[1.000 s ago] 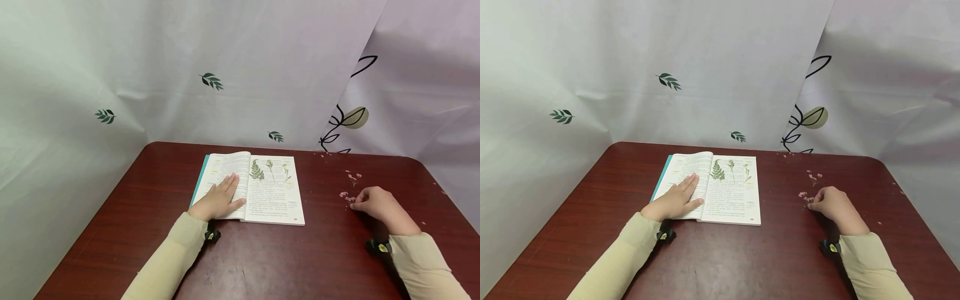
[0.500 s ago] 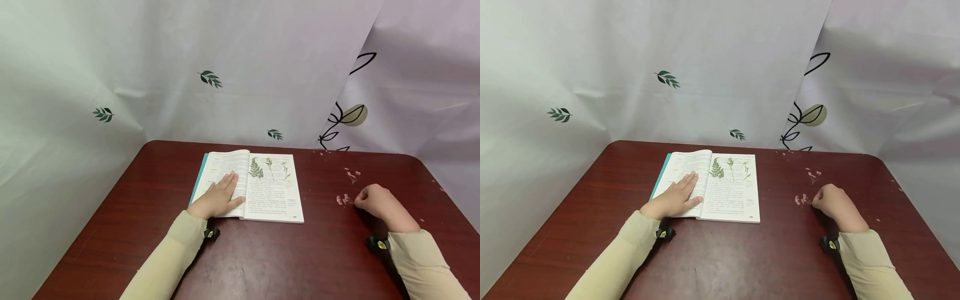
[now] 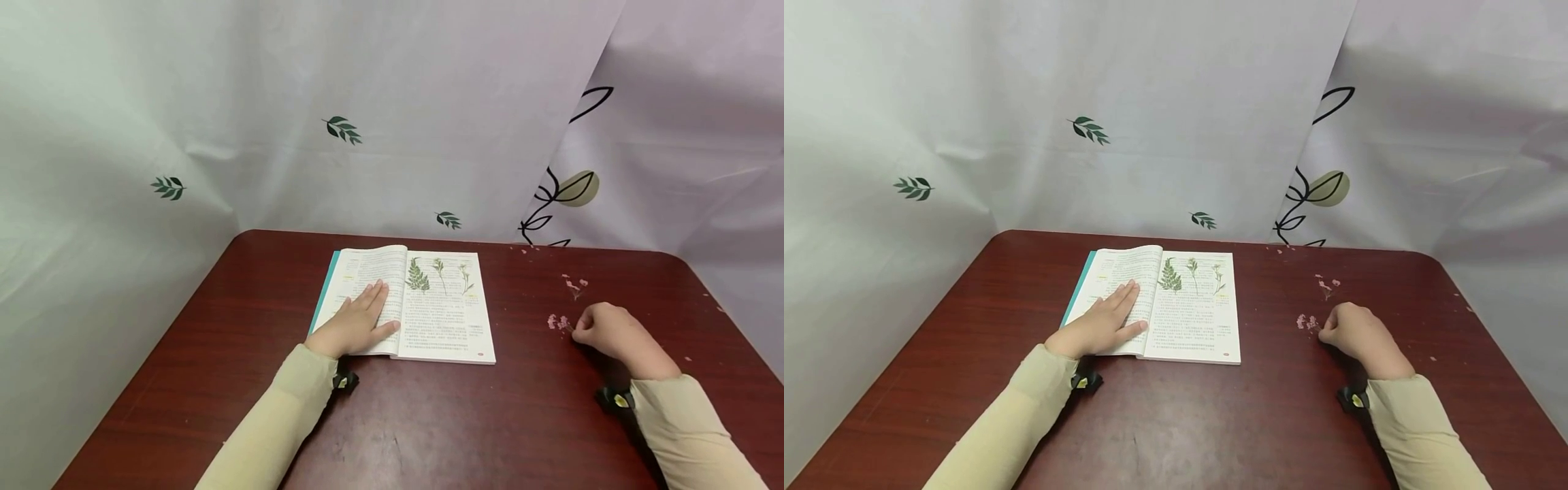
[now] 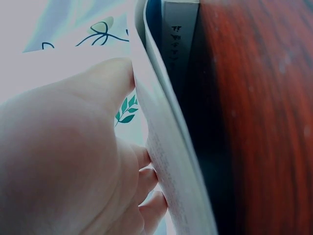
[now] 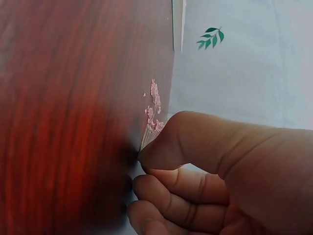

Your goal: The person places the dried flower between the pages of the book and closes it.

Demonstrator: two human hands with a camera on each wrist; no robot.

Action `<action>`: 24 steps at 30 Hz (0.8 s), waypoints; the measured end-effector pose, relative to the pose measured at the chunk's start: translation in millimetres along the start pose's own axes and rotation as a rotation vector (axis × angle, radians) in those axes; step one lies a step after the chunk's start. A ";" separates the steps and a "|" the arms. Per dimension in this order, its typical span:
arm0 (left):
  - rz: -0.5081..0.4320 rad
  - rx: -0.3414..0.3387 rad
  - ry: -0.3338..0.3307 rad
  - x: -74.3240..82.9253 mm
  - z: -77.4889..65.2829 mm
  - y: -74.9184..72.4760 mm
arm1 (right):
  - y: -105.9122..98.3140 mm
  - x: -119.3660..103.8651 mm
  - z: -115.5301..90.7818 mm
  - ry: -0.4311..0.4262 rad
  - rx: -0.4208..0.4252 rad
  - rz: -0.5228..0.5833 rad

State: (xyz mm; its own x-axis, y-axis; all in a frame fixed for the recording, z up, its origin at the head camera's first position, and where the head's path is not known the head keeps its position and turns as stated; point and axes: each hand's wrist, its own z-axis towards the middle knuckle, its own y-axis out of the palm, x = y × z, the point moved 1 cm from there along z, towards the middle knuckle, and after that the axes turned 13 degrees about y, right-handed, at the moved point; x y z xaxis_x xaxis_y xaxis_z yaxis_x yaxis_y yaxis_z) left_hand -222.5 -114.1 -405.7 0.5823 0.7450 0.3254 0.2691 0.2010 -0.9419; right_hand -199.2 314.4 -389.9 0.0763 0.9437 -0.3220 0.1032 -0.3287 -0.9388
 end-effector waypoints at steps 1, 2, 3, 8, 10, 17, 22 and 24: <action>-0.001 0.000 0.000 -0.6 0.3 0.9 | 0.2 -0.7 -0.4 -0.002 0.003 0.001; -0.001 -0.002 -0.001 -1.0 0.5 1.5 | 0.4 -1.1 -0.8 -0.006 0.008 0.002; -0.001 -0.004 -0.002 -1.4 0.6 2.1 | 0.5 -1.3 -1.1 -0.011 0.013 0.006; 0.002 -0.003 0.003 -2.7 1.0 3.4 | 0.9 -0.6 -1.1 -0.019 0.033 0.012; 0.002 -0.001 0.005 -2.9 1.1 3.4 | 0.4 -0.3 -0.6 -0.021 0.037 0.024; -0.003 0.003 0.006 -1.8 0.6 2.0 | -2.0 -1.1 1.6 -0.023 0.099 0.053; -0.007 0.000 0.007 -1.1 -0.1 0.7 | -1.4 -1.9 3.4 -0.026 0.108 0.094; -0.014 0.008 0.014 -0.9 0.0 0.3 | -1.6 -2.3 3.4 -0.022 0.108 0.120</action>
State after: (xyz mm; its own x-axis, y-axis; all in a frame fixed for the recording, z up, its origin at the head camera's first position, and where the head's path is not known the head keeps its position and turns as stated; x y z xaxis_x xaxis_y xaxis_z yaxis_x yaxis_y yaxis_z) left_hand -223.0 -114.8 -406.3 0.5897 0.7330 0.3392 0.2710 0.2161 -0.9380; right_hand -202.9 312.9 -388.1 0.0597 0.8989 -0.4341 -0.0122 -0.4342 -0.9007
